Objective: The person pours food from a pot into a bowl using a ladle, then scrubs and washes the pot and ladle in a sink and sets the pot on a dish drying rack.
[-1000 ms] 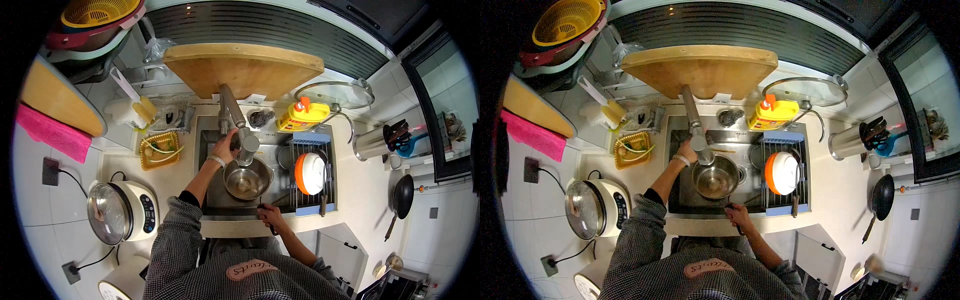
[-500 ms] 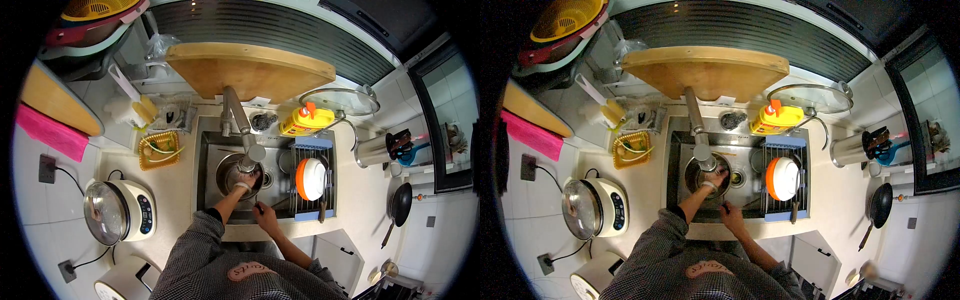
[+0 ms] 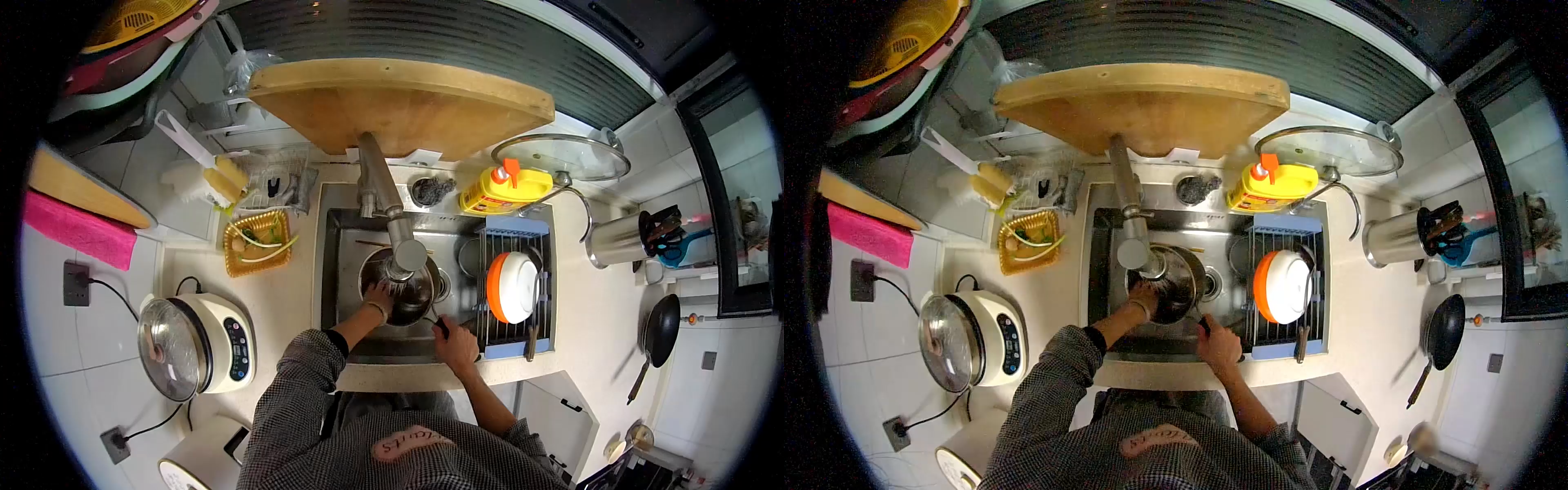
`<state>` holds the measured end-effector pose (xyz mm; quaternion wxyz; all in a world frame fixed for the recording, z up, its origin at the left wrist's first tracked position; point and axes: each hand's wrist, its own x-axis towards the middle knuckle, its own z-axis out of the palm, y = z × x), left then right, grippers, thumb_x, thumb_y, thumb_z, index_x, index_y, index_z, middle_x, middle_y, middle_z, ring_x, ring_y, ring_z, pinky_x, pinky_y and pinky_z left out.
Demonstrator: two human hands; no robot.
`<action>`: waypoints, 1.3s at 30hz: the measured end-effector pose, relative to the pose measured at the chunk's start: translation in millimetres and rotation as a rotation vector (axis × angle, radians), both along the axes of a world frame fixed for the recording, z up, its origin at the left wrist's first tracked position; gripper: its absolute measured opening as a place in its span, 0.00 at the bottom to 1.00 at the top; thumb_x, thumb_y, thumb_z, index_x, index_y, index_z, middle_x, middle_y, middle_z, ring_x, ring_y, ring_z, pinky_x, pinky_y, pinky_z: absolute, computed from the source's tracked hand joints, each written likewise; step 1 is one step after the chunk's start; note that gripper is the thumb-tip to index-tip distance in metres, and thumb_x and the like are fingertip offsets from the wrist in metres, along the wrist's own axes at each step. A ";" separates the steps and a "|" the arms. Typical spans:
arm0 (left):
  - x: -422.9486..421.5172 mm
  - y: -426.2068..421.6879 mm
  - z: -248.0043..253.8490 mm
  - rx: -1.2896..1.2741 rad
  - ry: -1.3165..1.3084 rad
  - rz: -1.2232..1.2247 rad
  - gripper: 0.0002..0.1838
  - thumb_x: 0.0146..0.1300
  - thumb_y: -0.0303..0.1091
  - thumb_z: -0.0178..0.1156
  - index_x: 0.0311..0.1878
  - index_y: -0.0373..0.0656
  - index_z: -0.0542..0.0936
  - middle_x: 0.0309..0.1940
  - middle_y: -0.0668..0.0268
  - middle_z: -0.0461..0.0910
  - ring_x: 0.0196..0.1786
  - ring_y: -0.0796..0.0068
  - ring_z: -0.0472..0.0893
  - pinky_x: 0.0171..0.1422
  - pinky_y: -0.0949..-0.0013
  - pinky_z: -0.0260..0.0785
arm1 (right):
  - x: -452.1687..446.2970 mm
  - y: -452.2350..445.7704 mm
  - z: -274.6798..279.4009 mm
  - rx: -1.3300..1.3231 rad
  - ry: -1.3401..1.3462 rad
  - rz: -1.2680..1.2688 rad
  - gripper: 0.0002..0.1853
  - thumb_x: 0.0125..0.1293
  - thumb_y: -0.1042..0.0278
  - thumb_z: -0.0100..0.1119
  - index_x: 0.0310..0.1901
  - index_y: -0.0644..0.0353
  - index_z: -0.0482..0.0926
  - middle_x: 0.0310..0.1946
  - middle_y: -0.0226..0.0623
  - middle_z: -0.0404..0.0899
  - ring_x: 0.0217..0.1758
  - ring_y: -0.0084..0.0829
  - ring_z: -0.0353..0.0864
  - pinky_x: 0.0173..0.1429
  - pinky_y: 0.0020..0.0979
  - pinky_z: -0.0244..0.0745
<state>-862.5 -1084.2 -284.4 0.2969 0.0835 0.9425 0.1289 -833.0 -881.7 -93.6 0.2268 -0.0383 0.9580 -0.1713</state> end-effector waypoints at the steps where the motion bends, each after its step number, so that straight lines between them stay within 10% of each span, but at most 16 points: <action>1: 4.0 7.5 -5.3 0.035 -0.032 -0.125 0.23 0.64 0.43 0.47 0.59 0.43 0.70 0.60 0.55 0.66 0.60 0.51 0.66 0.63 0.57 0.59 | -2.4 -0.9 -3.1 -0.001 -0.005 -0.003 0.19 0.58 0.52 0.55 0.50 0.49 0.77 0.29 0.48 0.80 0.33 0.51 0.79 0.39 0.46 0.74; 4: 16.6 33.9 -2.9 0.303 -0.060 -0.326 0.23 0.64 0.43 0.46 0.60 0.43 0.69 0.61 0.55 0.65 0.61 0.52 0.65 0.64 0.57 0.58 | -1.6 0.7 -27.6 0.008 0.023 -0.002 0.19 0.58 0.50 0.55 0.50 0.47 0.77 0.27 0.48 0.80 0.31 0.50 0.80 0.36 0.45 0.74; 6: 33.1 39.1 20.6 0.821 0.085 0.196 0.25 0.62 0.48 0.48 0.58 0.44 0.71 0.58 0.53 0.67 0.58 0.48 0.66 0.64 0.56 0.58 | 1.5 4.3 -28.1 0.026 0.046 -0.006 0.19 0.58 0.50 0.55 0.50 0.47 0.77 0.27 0.48 0.80 0.31 0.50 0.80 0.36 0.45 0.74; 9: 29.3 8.3 100.4 0.538 -0.035 0.087 0.26 0.61 0.50 0.50 0.59 0.48 0.70 0.61 0.54 0.63 0.62 0.49 0.62 0.66 0.57 0.55 | -11.1 7.3 -6.3 0.066 -0.029 -0.078 0.19 0.58 0.49 0.55 0.50 0.45 0.77 0.27 0.46 0.80 0.31 0.49 0.80 0.34 0.44 0.74; 13: 42.3 -10.1 74.8 0.099 0.196 -0.174 0.29 0.59 0.52 0.51 0.62 0.49 0.67 0.64 0.50 0.57 0.65 0.50 0.58 0.67 0.57 0.53 | -10.3 17.7 -17.6 0.018 0.079 0.002 0.19 0.59 0.49 0.55 0.50 0.44 0.77 0.27 0.46 0.80 0.30 0.48 0.80 0.33 0.43 0.74; 19: 51.0 56.4 60.9 0.777 0.128 0.407 0.23 0.64 0.42 0.48 0.62 0.48 0.66 0.63 0.51 0.58 0.63 0.52 0.61 0.66 0.57 0.55 | -8.3 11.6 -19.8 0.062 0.061 -0.017 0.19 0.57 0.51 0.57 0.50 0.45 0.77 0.29 0.45 0.81 0.32 0.47 0.80 0.36 0.42 0.74; 25: 47.7 7.7 81.3 0.330 0.309 0.032 0.21 0.66 0.39 0.45 0.61 0.46 0.67 0.59 0.54 0.64 0.60 0.51 0.64 0.64 0.55 0.57 | -8.9 25.0 -23.7 -0.082 0.075 -0.100 0.20 0.57 0.50 0.57 0.51 0.46 0.77 0.32 0.45 0.81 0.35 0.47 0.80 0.38 0.42 0.74; 28: 37.7 28.8 114.4 0.263 0.102 0.303 0.20 0.66 0.40 0.44 0.59 0.46 0.68 0.58 0.54 0.66 0.58 0.53 0.67 0.61 0.56 0.61 | -4.8 13.4 -10.8 -0.034 0.052 -0.109 0.21 0.58 0.50 0.56 0.51 0.45 0.76 0.32 0.45 0.81 0.35 0.48 0.80 0.38 0.43 0.74; 31: 8.3 40.3 49.0 0.461 -0.241 0.696 0.18 0.65 0.39 0.45 0.54 0.41 0.72 0.53 0.51 0.72 0.53 0.52 0.72 0.56 0.57 0.66 | -0.9 16.4 -11.2 -0.014 0.022 -0.057 0.21 0.58 0.49 0.56 0.52 0.45 0.76 0.32 0.46 0.81 0.36 0.49 0.80 0.39 0.44 0.74; 34: -9.3 43.4 -136.7 0.086 0.433 0.186 0.18 0.64 0.41 0.46 0.45 0.37 0.76 0.46 0.47 0.76 0.47 0.49 0.76 0.52 0.55 0.69 | -0.1 10.2 -5.9 0.056 -0.008 -0.044 0.21 0.58 0.49 0.55 0.52 0.46 0.76 0.32 0.47 0.81 0.36 0.49 0.80 0.39 0.45 0.74; 37: -32.3 16.3 -0.2 0.638 0.061 0.808 0.20 0.63 0.44 0.48 0.43 0.35 0.77 0.43 0.47 0.77 0.47 0.48 0.75 0.51 0.55 0.68 | 2.2 13.3 -12.0 0.063 -0.029 -0.034 0.20 0.58 0.50 0.55 0.51 0.46 0.76 0.31 0.47 0.81 0.35 0.50 0.80 0.39 0.46 0.74; 39: -24.1 16.7 73.0 0.592 -0.004 0.784 0.21 0.63 0.46 0.48 0.46 0.36 0.76 0.46 0.47 0.76 0.49 0.48 0.75 0.52 0.56 0.68 | 3.9 15.4 -18.0 0.038 0.008 -0.047 0.19 0.58 0.51 0.55 0.51 0.46 0.77 0.31 0.47 0.80 0.35 0.50 0.80 0.38 0.46 0.74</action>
